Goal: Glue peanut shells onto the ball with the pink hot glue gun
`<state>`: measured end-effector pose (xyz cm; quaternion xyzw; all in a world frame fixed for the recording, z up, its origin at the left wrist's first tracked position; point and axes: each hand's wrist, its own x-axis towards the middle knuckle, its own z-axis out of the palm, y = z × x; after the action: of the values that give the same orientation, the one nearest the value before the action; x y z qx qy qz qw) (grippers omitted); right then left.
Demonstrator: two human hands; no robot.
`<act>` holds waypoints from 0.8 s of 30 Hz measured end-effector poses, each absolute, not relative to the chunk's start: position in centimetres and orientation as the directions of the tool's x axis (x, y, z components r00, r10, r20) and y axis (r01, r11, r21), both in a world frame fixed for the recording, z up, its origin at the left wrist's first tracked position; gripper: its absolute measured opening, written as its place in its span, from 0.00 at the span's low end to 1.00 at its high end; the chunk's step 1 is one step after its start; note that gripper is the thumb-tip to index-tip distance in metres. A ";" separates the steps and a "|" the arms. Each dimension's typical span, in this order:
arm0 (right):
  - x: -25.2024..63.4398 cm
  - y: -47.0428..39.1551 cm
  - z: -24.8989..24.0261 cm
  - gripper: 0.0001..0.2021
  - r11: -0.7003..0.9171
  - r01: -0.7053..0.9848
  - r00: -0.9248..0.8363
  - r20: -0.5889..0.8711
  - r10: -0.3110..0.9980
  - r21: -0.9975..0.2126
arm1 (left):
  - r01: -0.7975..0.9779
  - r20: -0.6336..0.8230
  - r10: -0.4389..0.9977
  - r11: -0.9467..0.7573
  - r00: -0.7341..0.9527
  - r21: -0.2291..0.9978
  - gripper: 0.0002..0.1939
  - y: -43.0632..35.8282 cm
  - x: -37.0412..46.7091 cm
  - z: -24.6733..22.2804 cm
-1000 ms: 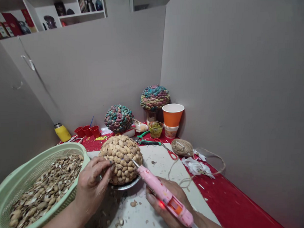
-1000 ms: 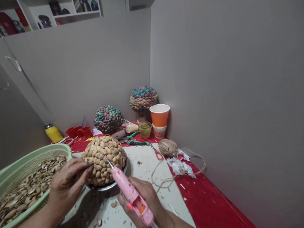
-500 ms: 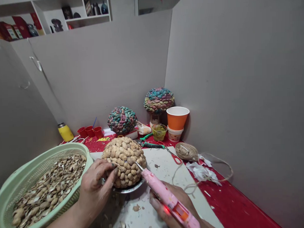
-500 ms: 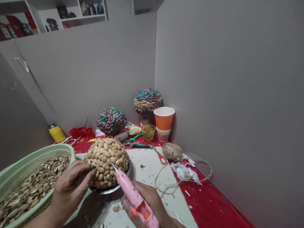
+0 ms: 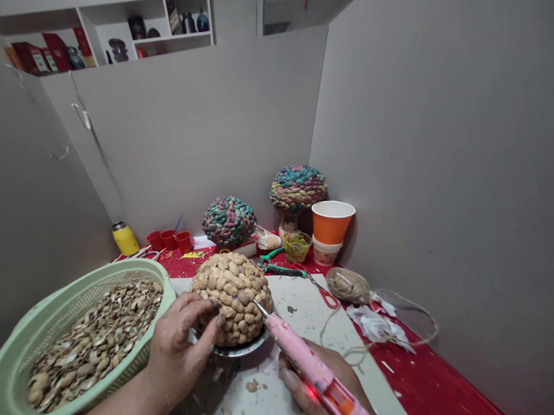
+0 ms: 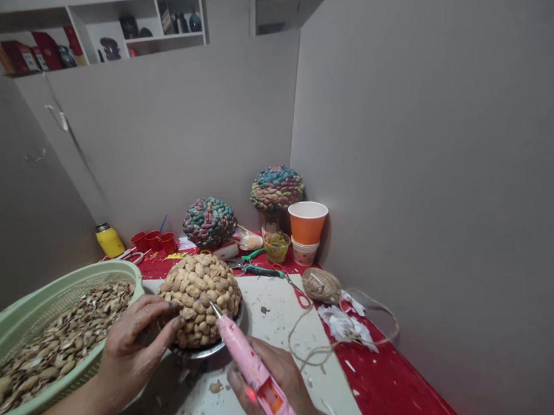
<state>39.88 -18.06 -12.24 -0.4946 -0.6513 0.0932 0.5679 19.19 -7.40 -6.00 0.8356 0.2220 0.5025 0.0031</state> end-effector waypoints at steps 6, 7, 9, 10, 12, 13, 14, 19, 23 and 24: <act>40.0 -18.3 -11.6 0.12 0.475 0.544 0.123 0.626 0.770 -0.692 | 0.310 0.838 0.352 -0.922 0.418 0.233 0.11 -7.1 19.5 -6.1; 40.1 -18.4 -11.6 0.12 0.473 0.547 0.119 0.624 0.772 -0.690 | 0.304 0.833 0.349 -0.924 0.430 0.231 0.11 -7.2 19.4 -6.1; 40.2 -18.5 -11.6 0.12 0.471 0.555 0.108 0.621 0.776 -0.686 | 0.300 0.820 0.345 -0.927 0.456 0.223 0.12 -7.2 19.3 -6.3; 40.3 -18.5 -11.6 0.12 0.473 0.558 0.101 0.622 0.776 -0.682 | 0.299 0.812 0.342 -0.929 0.472 0.218 0.12 -7.3 19.2 -6.4; 40.4 -18.5 -11.7 0.12 0.484 0.561 0.092 0.631 0.770 -0.672 | 0.295 0.800 0.331 -0.934 0.501 0.202 0.12 -7.4 19.0 -6.5; 40.4 -18.5 -11.7 0.12 0.492 0.562 0.085 0.638 0.765 -0.665 | 0.292 0.797 0.321 -0.937 0.512 0.190 0.12 -7.4 18.9 -6.6; 40.5 -18.5 -11.7 0.11 0.501 0.563 0.079 0.646 0.760 -0.658 | 0.285 0.797 0.311 -0.941 0.519 0.182 0.12 -7.5 18.9 -6.6; 40.5 -18.4 -11.9 0.07 0.504 0.564 0.083 0.652 0.753 -0.654 | 0.190 0.803 0.348 -0.937 0.484 0.292 0.14 -8.6 18.6 -6.1; 40.6 -18.3 -12.6 0.06 0.463 0.594 0.095 0.628 0.772 -0.658 | 0.164 0.769 0.450 -0.891 0.455 0.425 0.12 -10.6 17.9 -5.6; 40.5 -18.3 -12.8 0.07 0.472 0.587 0.100 0.637 0.764 -0.658 | 0.162 0.761 0.461 -0.884 0.457 0.439 0.12 -11.0 17.5 -5.4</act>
<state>40.53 -18.29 -12.83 -0.5074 -0.6659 0.0818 0.5408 17.51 -11.02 -5.42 0.8395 0.1856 0.4870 0.1536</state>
